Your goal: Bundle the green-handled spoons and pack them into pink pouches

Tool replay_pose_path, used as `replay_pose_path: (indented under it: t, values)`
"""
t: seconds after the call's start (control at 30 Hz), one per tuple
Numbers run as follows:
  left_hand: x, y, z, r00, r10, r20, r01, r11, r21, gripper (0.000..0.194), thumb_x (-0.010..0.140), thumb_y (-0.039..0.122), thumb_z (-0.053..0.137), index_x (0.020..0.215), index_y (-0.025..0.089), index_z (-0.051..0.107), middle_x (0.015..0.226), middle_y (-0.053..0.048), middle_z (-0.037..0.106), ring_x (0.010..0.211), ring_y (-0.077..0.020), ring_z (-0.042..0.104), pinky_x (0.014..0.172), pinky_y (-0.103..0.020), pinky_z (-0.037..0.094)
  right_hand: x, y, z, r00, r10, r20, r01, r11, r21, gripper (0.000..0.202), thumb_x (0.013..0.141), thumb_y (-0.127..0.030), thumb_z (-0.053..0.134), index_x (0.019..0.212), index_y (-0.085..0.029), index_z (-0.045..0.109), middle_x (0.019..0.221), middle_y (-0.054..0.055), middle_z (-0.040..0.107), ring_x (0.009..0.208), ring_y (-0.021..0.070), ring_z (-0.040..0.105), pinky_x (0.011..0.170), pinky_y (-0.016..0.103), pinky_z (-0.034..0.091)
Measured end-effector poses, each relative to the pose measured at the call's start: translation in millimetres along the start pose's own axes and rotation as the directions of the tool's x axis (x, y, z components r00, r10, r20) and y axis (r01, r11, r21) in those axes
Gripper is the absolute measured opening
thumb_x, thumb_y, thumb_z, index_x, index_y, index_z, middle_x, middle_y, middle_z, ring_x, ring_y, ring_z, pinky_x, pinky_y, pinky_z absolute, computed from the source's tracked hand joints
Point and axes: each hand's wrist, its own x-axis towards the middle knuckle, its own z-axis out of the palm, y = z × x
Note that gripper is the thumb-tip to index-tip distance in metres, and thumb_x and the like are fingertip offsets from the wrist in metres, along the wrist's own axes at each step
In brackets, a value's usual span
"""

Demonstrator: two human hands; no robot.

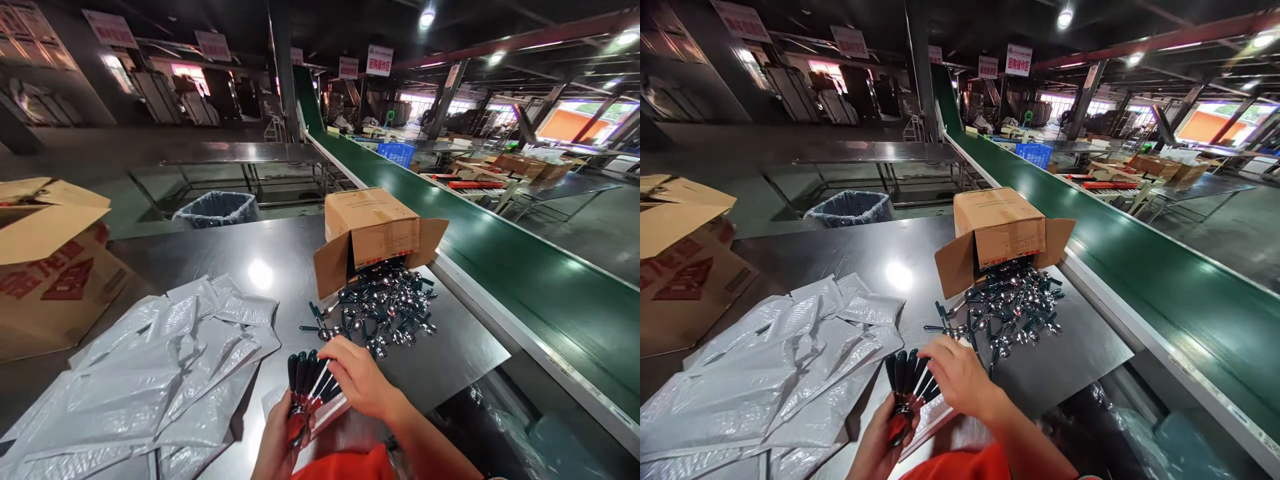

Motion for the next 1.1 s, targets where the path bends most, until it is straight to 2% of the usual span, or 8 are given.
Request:
replay_pose_path:
  t: [0.13, 0.23, 0.33, 0.43, 0.7, 0.9, 1.0, 1.1]
  values:
    - [-5, 0, 7.3, 0.999, 0.04, -0.025, -0.039, 0.999, 0.032, 0.056, 0.041, 0.056, 0.092, 0.066, 0.014, 0.064, 0.054, -0.001, 0.064, 0.041, -0.0119, 0.053, 0.032, -0.02, 0.034, -2, 4, 4, 0.999, 0.047, -0.009, -0.046, 0.999, 0.018, 0.034, 0.102, -0.05, 0.039, 0.091, -0.022, 0.056, 0.081, 0.001, 0.062, 0.073, 0.015, 0.058, 0.068, 0.026, 0.046]
    - [-6, -3, 9.7, 0.997, 0.077, -0.02, -0.075, 0.995, 0.073, 0.06, 0.043, 0.063, 0.089, 0.067, 0.012, 0.066, 0.058, -0.004, 0.066, 0.044, -0.012, 0.054, 0.032, -0.02, 0.032, -3, 5, 4, 0.992, 0.118, -0.053, -0.116, 0.993, 0.031, 0.029, 0.101, -0.044, 0.045, 0.083, -0.022, 0.054, 0.078, 0.001, 0.061, 0.073, 0.0152, 0.057, 0.068, 0.027, 0.046]
    - [-5, -7, 9.3, 0.994, 0.109, -0.031, -0.105, 0.99, 0.097, 0.061, 0.047, 0.067, 0.085, 0.067, 0.012, 0.067, 0.06, -0.005, 0.067, 0.042, -0.0119, 0.054, 0.032, -0.019, 0.031, -3, 2, -1, 0.993, 0.115, -0.009, -0.114, 0.993, 0.031, 0.015, 0.099, -0.031, 0.047, 0.103, -0.021, 0.056, 0.097, 0.006, 0.066, 0.086, 0.0175, 0.062, 0.077, 0.029, 0.049]
    - [-6, -8, 9.3, 0.994, 0.103, -0.031, -0.099, 0.988, 0.119, 0.057, 0.052, 0.065, 0.083, 0.068, 0.013, 0.066, 0.06, -0.005, 0.067, 0.043, -0.0129, 0.056, 0.033, -0.019, 0.031, -1, -1, -5, 0.992, 0.072, 0.102, -0.072, 0.997, -0.011, 0.028, 0.099, -0.022, 0.041, 0.124, -0.021, 0.052, 0.112, 0.008, 0.068, 0.097, 0.0187, 0.064, 0.083, 0.03, 0.05]
    - [-11, -6, 11.7, 0.994, 0.1, -0.039, -0.093, 0.985, 0.143, 0.052, 0.053, 0.057, 0.087, 0.065, 0.011, 0.068, 0.059, -0.009, 0.068, 0.042, -0.0132, 0.053, 0.034, -0.021, 0.03, -5, 2, 5, 0.992, 0.105, 0.063, -0.097, 0.988, -0.119, 0.011, 0.089, -0.026, 0.048, 0.094, -0.022, 0.057, 0.082, 0.002, 0.067, 0.071, 0.0172, 0.062, 0.064, 0.026, 0.044]
    - [-16, -4, 15.4, 0.995, 0.099, -0.022, -0.093, 0.98, 0.178, 0.057, 0.046, 0.064, 0.087, 0.063, 0.012, 0.069, 0.052, -0.003, 0.062, 0.041, -0.0109, 0.049, 0.033, -0.019, 0.03, -7, 0, 6, 0.983, 0.149, 0.108, -0.128, 0.975, -0.179, 0.036, 0.095, -0.037, 0.049, 0.127, -0.021, 0.052, 0.108, 0.008, 0.073, 0.092, 0.0216, 0.069, 0.075, 0.029, 0.047]
    - [-16, -4, 12.3, 0.994, 0.11, 0.005, -0.108, 0.966, 0.235, 0.058, 0.054, 0.068, 0.082, 0.062, 0.012, 0.068, 0.046, -0.003, 0.059, 0.039, -0.0101, 0.046, 0.035, -0.02, 0.031, -7, 0, 11, 0.972, 0.203, 0.122, -0.173, 0.96, -0.218, 0.034, 0.094, -0.049, 0.055, 0.114, -0.022, 0.06, 0.099, 0.005, 0.075, 0.084, 0.0214, 0.07, 0.067, 0.028, 0.045]
    - [-11, -7, 2.2, 0.996, 0.087, -0.019, -0.078, 0.958, 0.277, 0.055, 0.061, 0.066, 0.08, 0.062, 0.012, 0.067, 0.05, -0.005, 0.063, 0.037, -0.009, 0.047, 0.034, -0.019, 0.03, -9, 2, 22, 0.957, 0.284, 0.051, -0.261, 0.929, -0.263, 0.02, 0.092, -0.042, 0.059, 0.094, -0.022, 0.064, 0.082, 0.002, 0.073, 0.072, 0.0186, 0.067, 0.06, 0.026, 0.042]
